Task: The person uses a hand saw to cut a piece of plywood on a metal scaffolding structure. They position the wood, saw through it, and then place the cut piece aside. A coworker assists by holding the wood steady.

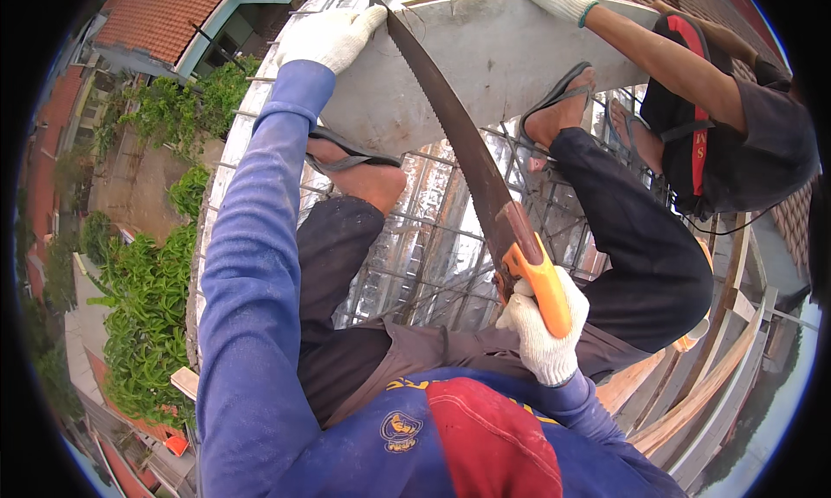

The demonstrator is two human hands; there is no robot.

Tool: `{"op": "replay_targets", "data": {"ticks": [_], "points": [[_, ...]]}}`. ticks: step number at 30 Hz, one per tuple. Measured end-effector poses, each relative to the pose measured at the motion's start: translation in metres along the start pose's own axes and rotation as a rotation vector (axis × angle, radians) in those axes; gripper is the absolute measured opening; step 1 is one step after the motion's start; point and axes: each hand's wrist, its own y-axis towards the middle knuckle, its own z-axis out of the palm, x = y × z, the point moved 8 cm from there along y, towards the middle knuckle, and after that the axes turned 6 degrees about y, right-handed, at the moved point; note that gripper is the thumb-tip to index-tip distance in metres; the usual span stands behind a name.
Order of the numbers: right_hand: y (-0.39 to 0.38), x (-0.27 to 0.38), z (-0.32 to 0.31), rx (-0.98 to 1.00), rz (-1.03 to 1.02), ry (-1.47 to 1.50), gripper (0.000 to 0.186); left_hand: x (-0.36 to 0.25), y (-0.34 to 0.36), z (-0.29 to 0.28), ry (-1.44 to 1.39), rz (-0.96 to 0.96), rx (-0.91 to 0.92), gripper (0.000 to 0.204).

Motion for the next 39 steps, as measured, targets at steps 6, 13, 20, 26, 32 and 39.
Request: {"op": "replay_targets", "data": {"ticks": [6, 13, 20, 26, 32, 39], "points": [[0.157, 0.029, 0.086, 0.074, -0.147, 0.134, 0.015, -0.007, 0.005, -0.003, -0.025, 0.005, 0.036, 0.075], [0.002, -0.006, 0.01, 0.048, 0.168, 0.079, 0.018, 0.009, 0.0, -0.002, 0.046, 0.037, -0.006, 0.071], [0.151, 0.028, 0.082, 0.107, -0.084, 0.19, 0.009, -0.014, -0.007, 0.002, 0.118, 0.027, 0.077, 0.053], [0.051, -0.016, 0.033, 0.034, 0.021, 0.024, 0.021, -0.008, -0.002, -0.004, 0.04, 0.13, 0.005, 0.071], [0.124, 0.009, 0.065, 0.096, -0.145, 0.045, 0.015, -0.026, -0.022, -0.017, 0.083, 0.067, -0.057, 0.066], [0.16, 0.005, 0.105, 0.072, -0.027, 0.336, 0.014, -0.005, -0.025, -0.024, -0.1, 0.02, 0.039, 0.067]]}}
